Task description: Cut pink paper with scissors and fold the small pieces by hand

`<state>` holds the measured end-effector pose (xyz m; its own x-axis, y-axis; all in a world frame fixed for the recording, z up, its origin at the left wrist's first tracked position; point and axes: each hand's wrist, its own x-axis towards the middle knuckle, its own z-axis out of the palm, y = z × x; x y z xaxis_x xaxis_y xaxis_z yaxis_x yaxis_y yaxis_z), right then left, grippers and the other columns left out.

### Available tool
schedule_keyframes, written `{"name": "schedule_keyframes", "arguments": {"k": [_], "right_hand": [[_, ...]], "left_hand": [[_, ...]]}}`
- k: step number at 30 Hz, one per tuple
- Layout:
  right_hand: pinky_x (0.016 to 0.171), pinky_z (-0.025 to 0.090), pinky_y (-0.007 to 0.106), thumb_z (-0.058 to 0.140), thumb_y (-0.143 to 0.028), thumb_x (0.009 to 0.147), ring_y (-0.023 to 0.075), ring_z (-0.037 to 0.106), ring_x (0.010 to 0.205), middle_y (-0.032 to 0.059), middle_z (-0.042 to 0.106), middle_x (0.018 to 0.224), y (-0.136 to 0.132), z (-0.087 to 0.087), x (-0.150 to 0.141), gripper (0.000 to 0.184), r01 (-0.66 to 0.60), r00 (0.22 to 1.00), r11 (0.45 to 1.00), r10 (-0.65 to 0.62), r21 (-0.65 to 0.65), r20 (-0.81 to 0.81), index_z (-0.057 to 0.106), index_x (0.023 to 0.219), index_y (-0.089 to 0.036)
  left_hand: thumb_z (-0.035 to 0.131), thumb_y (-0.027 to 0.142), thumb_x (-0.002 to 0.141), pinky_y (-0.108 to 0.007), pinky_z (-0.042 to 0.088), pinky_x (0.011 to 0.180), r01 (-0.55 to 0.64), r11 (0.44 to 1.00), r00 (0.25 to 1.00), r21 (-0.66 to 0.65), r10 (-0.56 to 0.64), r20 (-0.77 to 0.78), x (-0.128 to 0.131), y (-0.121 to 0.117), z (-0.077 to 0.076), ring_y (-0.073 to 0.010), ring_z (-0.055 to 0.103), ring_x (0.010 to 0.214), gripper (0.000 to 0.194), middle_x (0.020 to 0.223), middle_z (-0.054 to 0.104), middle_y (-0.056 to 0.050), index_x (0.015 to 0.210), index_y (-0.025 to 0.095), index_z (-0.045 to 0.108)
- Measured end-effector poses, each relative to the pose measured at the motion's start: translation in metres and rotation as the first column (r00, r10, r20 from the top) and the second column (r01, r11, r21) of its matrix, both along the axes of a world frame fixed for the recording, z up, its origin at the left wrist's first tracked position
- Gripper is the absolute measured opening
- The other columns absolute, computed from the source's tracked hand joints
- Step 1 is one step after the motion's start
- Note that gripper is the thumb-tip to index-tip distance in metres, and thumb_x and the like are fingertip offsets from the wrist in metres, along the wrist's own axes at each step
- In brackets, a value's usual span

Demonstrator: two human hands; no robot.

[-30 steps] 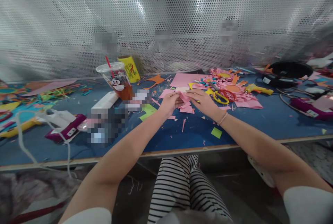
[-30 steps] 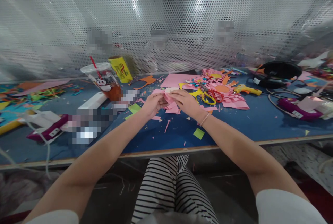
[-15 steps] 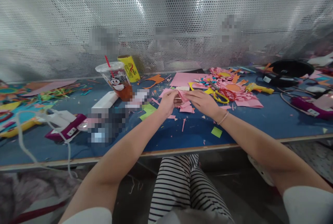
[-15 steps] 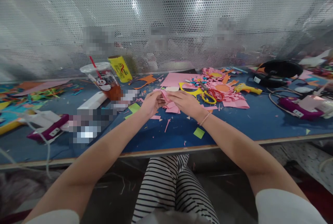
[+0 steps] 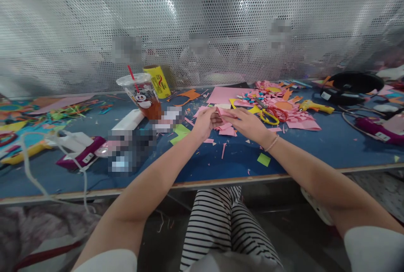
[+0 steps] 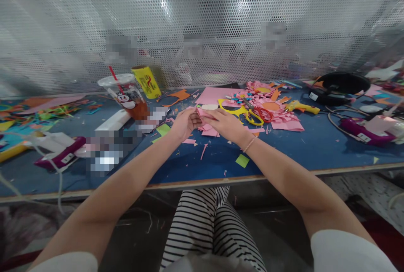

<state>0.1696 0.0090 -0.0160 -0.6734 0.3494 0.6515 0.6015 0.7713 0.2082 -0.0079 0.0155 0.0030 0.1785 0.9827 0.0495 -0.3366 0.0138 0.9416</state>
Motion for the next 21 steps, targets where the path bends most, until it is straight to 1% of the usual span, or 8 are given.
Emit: {"name": "schedule_keyframes", "arguments": {"k": [5,11,13,15,16,18,19,21], "right_hand": [[0.093,0.047,0.042,0.041,-0.011,0.087,0.0224,0.048,0.111,0.0114,0.051,0.125,0.001,-0.001,0.0,0.04,-0.004,1.0,1.0,0.004,-0.011,-0.004,0.05,0.125,-0.018],[0.095,0.045,0.043,0.04,-0.011,0.087,0.0216,0.049,0.111,0.0104,0.051,0.126,0.003,-0.001,0.001,0.04,-0.036,0.999,0.999,0.036,-0.023,-0.004,0.05,0.125,-0.018],[0.096,0.044,0.042,0.04,-0.012,0.087,0.0205,0.05,0.111,0.0104,0.054,0.124,0.003,-0.001,-0.001,0.039,-0.072,0.995,0.996,0.067,-0.056,-0.076,0.052,0.123,-0.019],[0.095,0.044,0.04,0.04,-0.013,0.086,0.0194,0.052,0.11,0.0097,0.058,0.119,0.003,0.0,-0.004,0.036,-0.103,0.971,0.988,0.075,-0.113,-0.227,0.056,0.118,-0.019],[0.093,0.046,0.038,0.041,-0.014,0.086,0.0189,0.054,0.107,0.0089,0.06,0.115,0.003,0.0,-0.006,0.034,-0.11,0.945,0.981,0.053,-0.159,-0.324,0.058,0.115,-0.019],[0.084,0.049,0.035,0.044,-0.017,0.085,0.0182,0.059,0.095,0.0071,0.065,0.103,0.005,-0.001,-0.008,0.031,-0.12,0.868,0.946,-0.048,-0.302,-0.494,0.06,0.11,-0.019],[0.077,0.05,0.034,0.045,-0.019,0.084,0.0175,0.061,0.087,0.006,0.066,0.097,0.006,-0.002,-0.009,0.03,-0.137,0.825,0.912,-0.11,-0.385,-0.555,0.06,0.11,-0.019],[0.069,0.05,0.031,0.049,-0.023,0.081,0.0158,0.06,0.075,0.0042,0.066,0.087,0.011,-0.004,-0.01,0.031,-0.22,0.737,0.823,-0.212,-0.524,-0.642,0.059,0.11,-0.018]], "left_hand": [[0.057,0.03,0.066,-0.026,0.049,0.058,0.042,0.999,0.999,0.029,-0.041,-0.012,-0.002,0.001,0.0,-0.0124,0.059,0.054,0.019,0.057,0.06,-0.002,0.073,0.013,0.056],[0.063,0.029,0.062,-0.025,0.048,0.057,0.029,0.999,0.999,0.043,-0.028,-0.039,-0.002,0.001,0.0,-0.0107,0.057,0.051,0.021,0.057,0.059,0.001,0.073,0.014,0.055],[0.065,0.03,0.062,-0.026,0.049,0.058,0.028,0.998,0.998,0.061,-0.025,-0.057,-0.003,0.001,-0.001,-0.0103,0.057,0.052,0.022,0.058,0.058,0.001,0.074,0.014,0.056],[0.067,0.032,0.062,-0.026,0.049,0.058,0.038,0.995,0.995,0.089,-0.03,-0.098,-0.003,0.002,-0.003,-0.0102,0.057,0.053,0.024,0.059,0.059,0.002,0.075,0.015,0.058],[0.067,0.033,0.062,-0.026,0.049,0.057,0.042,0.993,0.991,0.108,-0.028,-0.128,-0.003,0.003,-0.004,-0.01,0.057,0.052,0.024,0.06,0.059,0.002,0.075,0.015,0.058],[0.068,0.03,0.062,-0.025,0.049,0.055,0.042,0.988,0.982,0.147,-0.014,-0.187,-0.003,0.004,-0.006,-0.0096,0.056,0.051,0.022,0.059,0.058,0.002,0.074,0.014,0.058],[0.068,0.028,0.061,-0.025,0.049,0.055,0.037,0.986,0.979,0.161,-0.003,-0.206,-0.003,0.004,-0.007,-0.0096,0.056,0.051,0.021,0.06,0.058,0.002,0.073,0.014,0.058],[0.068,0.025,0.06,-0.026,0.049,0.056,0.023,0.985,0.975,0.173,0.016,-0.222,-0.003,0.004,-0.009,-0.0099,0.057,0.053,0.019,0.061,0.059,0.002,0.073,0.014,0.058]]}}
